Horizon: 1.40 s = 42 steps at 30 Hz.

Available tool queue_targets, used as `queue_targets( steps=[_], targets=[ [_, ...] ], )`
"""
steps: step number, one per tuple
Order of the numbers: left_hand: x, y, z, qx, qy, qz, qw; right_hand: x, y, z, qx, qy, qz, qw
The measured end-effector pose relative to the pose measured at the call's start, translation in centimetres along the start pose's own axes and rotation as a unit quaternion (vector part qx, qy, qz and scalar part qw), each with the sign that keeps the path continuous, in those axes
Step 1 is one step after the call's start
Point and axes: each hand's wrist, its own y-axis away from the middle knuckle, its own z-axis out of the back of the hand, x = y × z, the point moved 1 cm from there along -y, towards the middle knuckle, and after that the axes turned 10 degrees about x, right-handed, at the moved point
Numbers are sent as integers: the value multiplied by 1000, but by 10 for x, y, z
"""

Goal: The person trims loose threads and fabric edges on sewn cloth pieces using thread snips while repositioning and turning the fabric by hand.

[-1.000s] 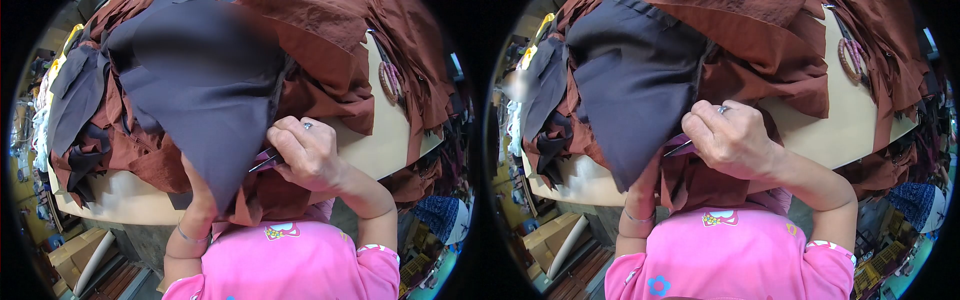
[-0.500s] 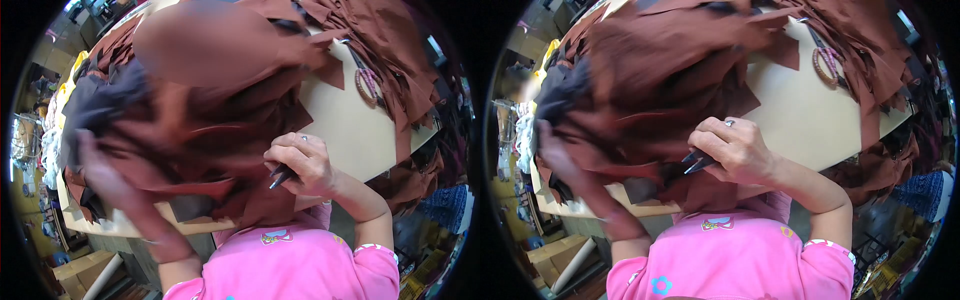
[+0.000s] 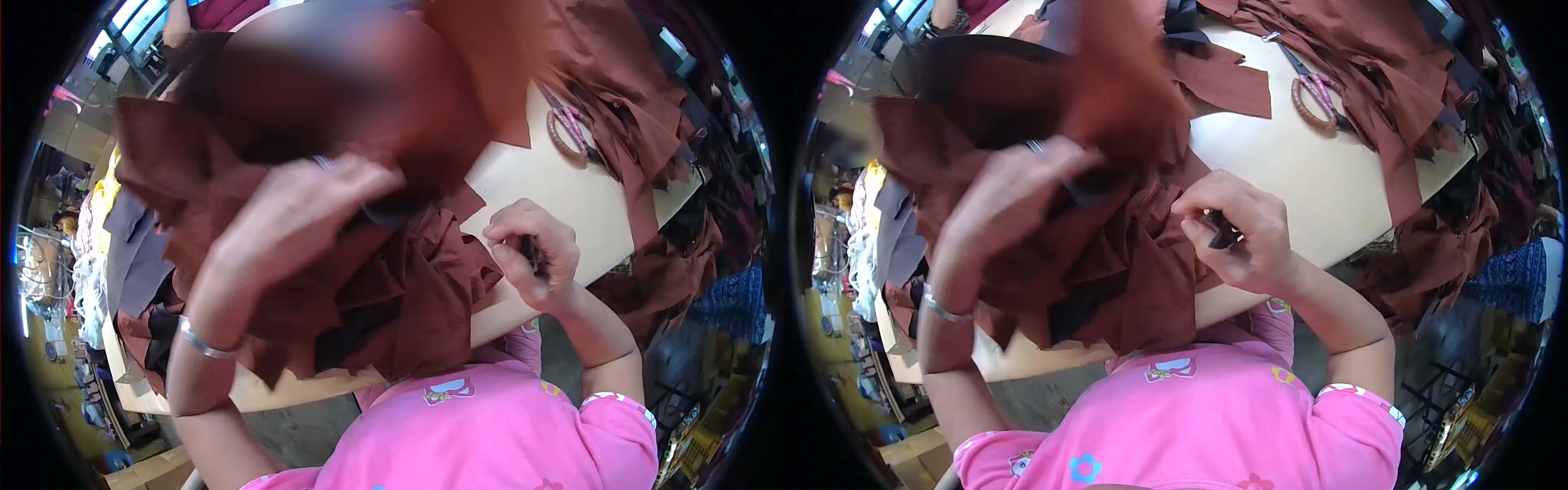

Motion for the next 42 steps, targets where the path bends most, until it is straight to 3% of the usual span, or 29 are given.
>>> queue_targets(
  steps=[2, 7, 8, 10, 12, 14, 18, 21, 24, 28, 33, 35, 38, 39, 40, 42],
  targets=[
    [-8, 0, -26, -50, 4, -3, 999, 1, 6, 2, -8, -17, -32, 999],
    [-19, 19, -35, -119, 44, 2, 992, -6, 0, 14, -63, -131, 39, 989],
    [-16, 19, -43, -181, 9, -40, 983, -2, -5, 17, -61, -120, 13, 991],
    [-13, 23, -44, -182, -38, -55, 981, 8, -19, 18, -4, -54, -16, 998],
    [-13, 26, -47, -212, -62, -52, 974, 0, -31, 0, 70, 50, 54, 995],
    [-14, 28, -43, -203, -56, -67, 975, 1, -29, -22, 125, 120, -6, 985],
    [-15, 33, -38, -151, -29, -67, 986, -16, -33, -42, 137, 218, 10, 966],
    [-18, 40, -29, -99, 28, -49, 994, -11, -42, -32, 144, 165, 7, 976],
    [-18, 44, -30, -132, 166, -64, 975, -3, -47, -23, 168, 139, 2, 976],
    [-14, 46, -33, -147, 213, -71, 963, 9, -49, -16, 187, 182, 2, 965],
    [-35, 52, -33, -135, 487, -1, 863, 24, -59, -7, 163, 141, 12, 976],
    [-33, 51, -39, -121, 486, -53, 864, 10, -69, -10, 168, 153, 13, 974],
    [-27, 44, -37, -15, 476, -31, 879, -19, -69, -29, 141, 238, 5, 961],
    [-28, 44, -37, -23, 485, -19, 874, -21, -69, -33, 123, 269, -4, 955],
    [-28, 43, -38, -32, 494, -7, 869, -18, -67, -34, 72, 250, 30, 965],
    [-25, 44, -41, -41, 529, 14, 847, -11, -57, -37, 70, 178, 95, 977]
  ],
)
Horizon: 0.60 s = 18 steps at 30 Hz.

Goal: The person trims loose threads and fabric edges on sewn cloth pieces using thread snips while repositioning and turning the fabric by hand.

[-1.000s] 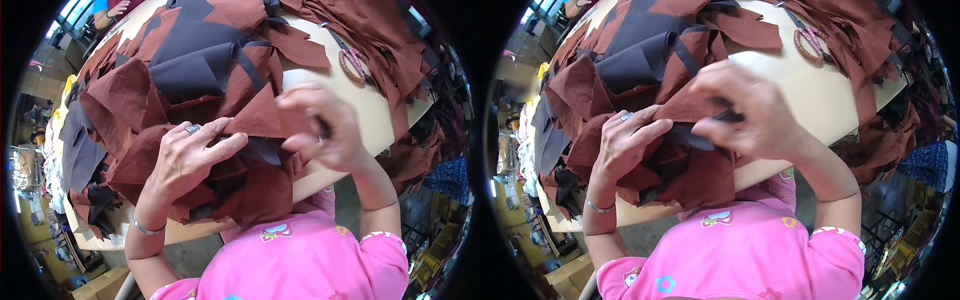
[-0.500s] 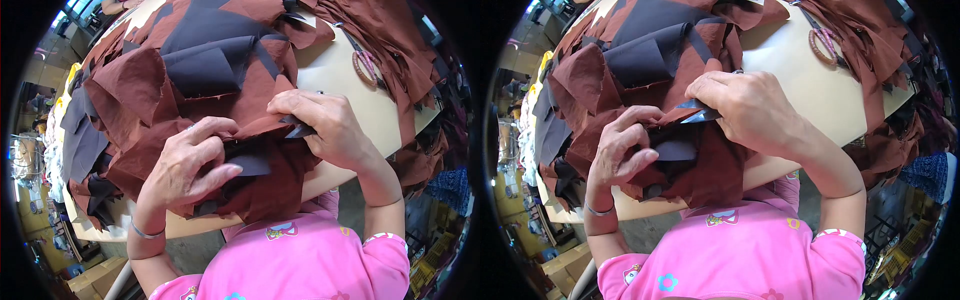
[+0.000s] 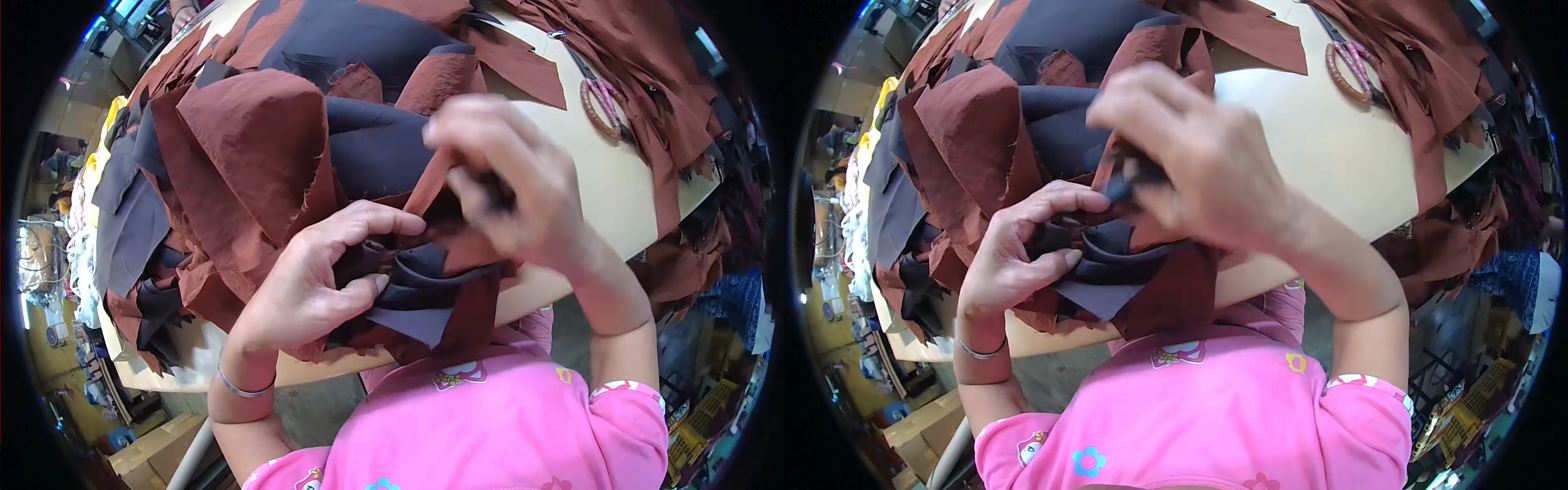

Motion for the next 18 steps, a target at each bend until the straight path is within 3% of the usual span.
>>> queue_targets(
  steps=[3, 5, 11, 15, 18],
  targets=[
    [0, 0, 0, -34, 76, 17, 996, 29, 17, -1, 75, -101, -18, 992],
    [-1, -1, 0, -34, 121, 47, 991, 32, 28, -6, 89, -96, -17, 991],
    [-2, -4, -1, -49, 174, 63, 982, 42, 43, -25, 59, 86, 97, 990],
    [1, -7, -9, -91, 31, 58, 994, 44, 43, -27, 78, 52, 103, 990],
    [8, -6, -3, -69, -103, -4, 992, 34, 42, -24, 68, -113, 35, 991]
  ],
)
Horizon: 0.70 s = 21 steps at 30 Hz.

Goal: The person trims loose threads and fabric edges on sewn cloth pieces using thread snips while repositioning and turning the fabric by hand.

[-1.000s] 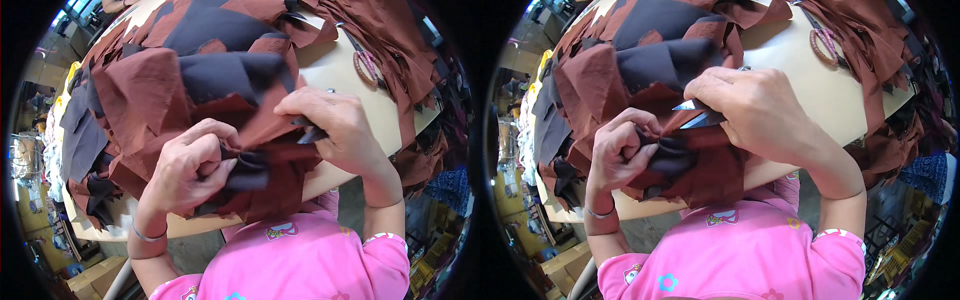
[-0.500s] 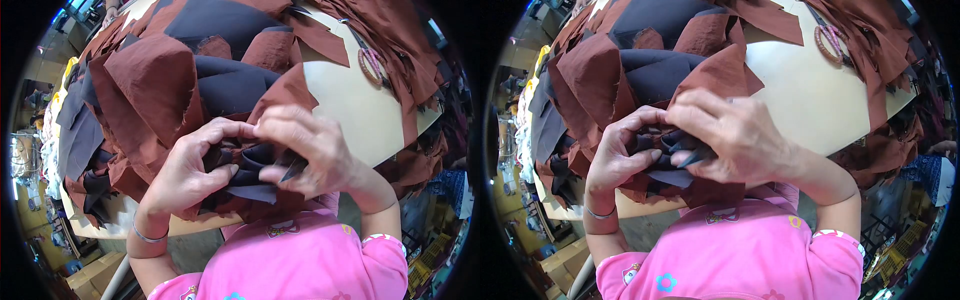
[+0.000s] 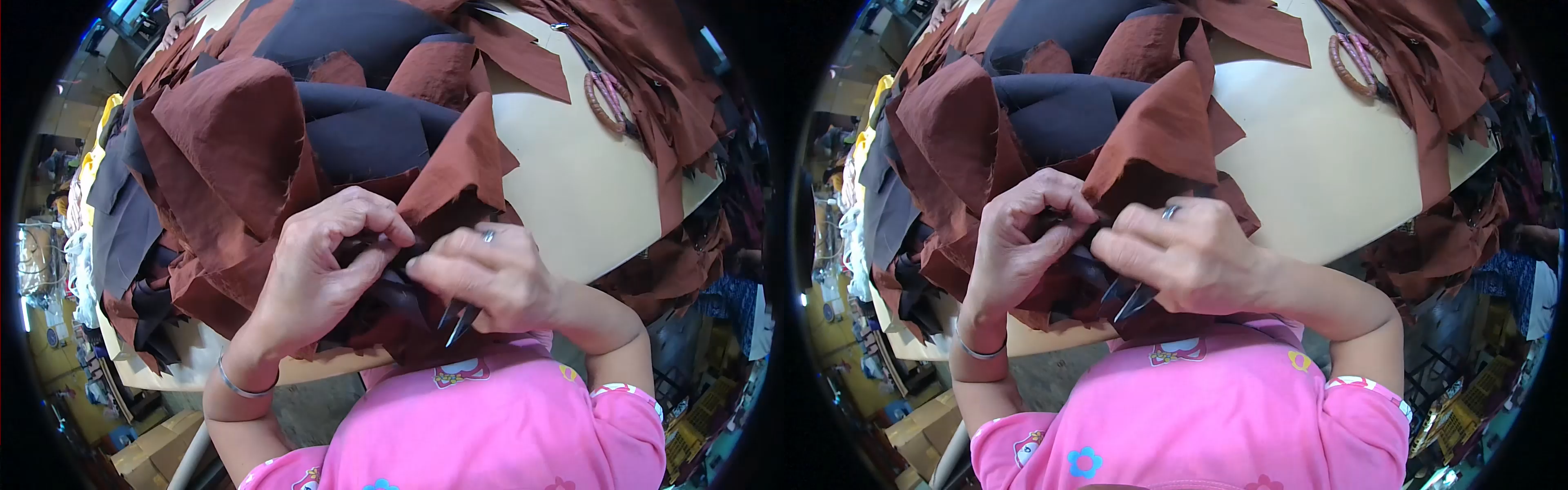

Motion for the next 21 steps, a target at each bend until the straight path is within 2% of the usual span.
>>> queue_targets(
  steps=[3, 4, 7, 8, 10, 11, 15, 17, 21],
  targets=[
    [0, -3, -1, -22, 89, 37, 995, -6, -2, 5, -20, -41, -103, 994],
    [-1, -2, 0, -11, 128, 64, 990, -6, -3, 10, 19, -61, -161, 985],
    [-1, -4, 1, 2, 190, 76, 979, -18, -1, 8, 3, -133, -202, 970],
    [-1, -4, 1, 5, 205, 79, 976, -15, -3, 11, -5, -105, -196, 975],
    [-1, -4, 3, 8, 233, 88, 968, -5, -7, 16, -21, -143, -203, 968],
    [0, -5, 3, 11, 212, 75, 974, -2, -8, 18, -29, -162, -205, 965],
    [4, -6, 5, 16, 172, 51, 984, 6, -9, 19, 7, -1, -140, 990],
    [4, -6, 4, 14, 162, 53, 985, 7, -3, 17, 64, 138, -119, 981],
    [0, -7, 3, 11, 147, 76, 986, 12, -5, 12, 69, 237, -100, 964]
  ],
)
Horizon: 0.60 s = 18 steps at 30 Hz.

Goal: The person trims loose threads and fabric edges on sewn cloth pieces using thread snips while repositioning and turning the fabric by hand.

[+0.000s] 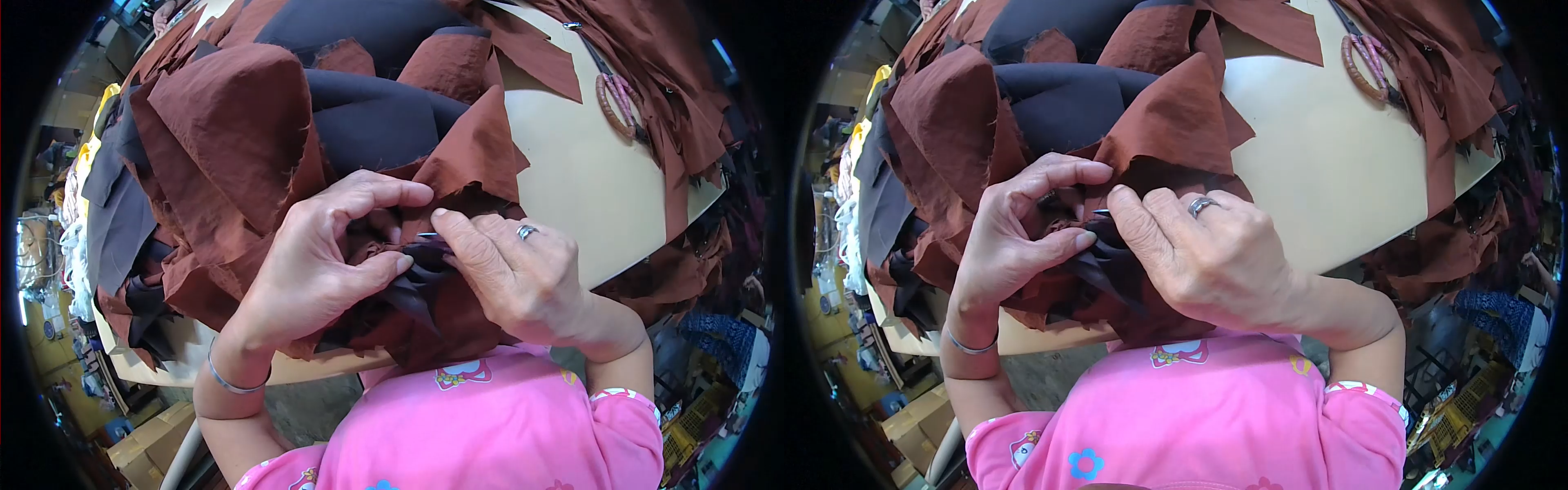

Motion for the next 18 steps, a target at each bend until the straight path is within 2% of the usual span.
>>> queue_targets(
  steps=[18],
  targets=[
    [2, 1, -2, 0, -6, -23, 1000, 5, -5, 0, -5, 75, 10, 997]
  ],
)
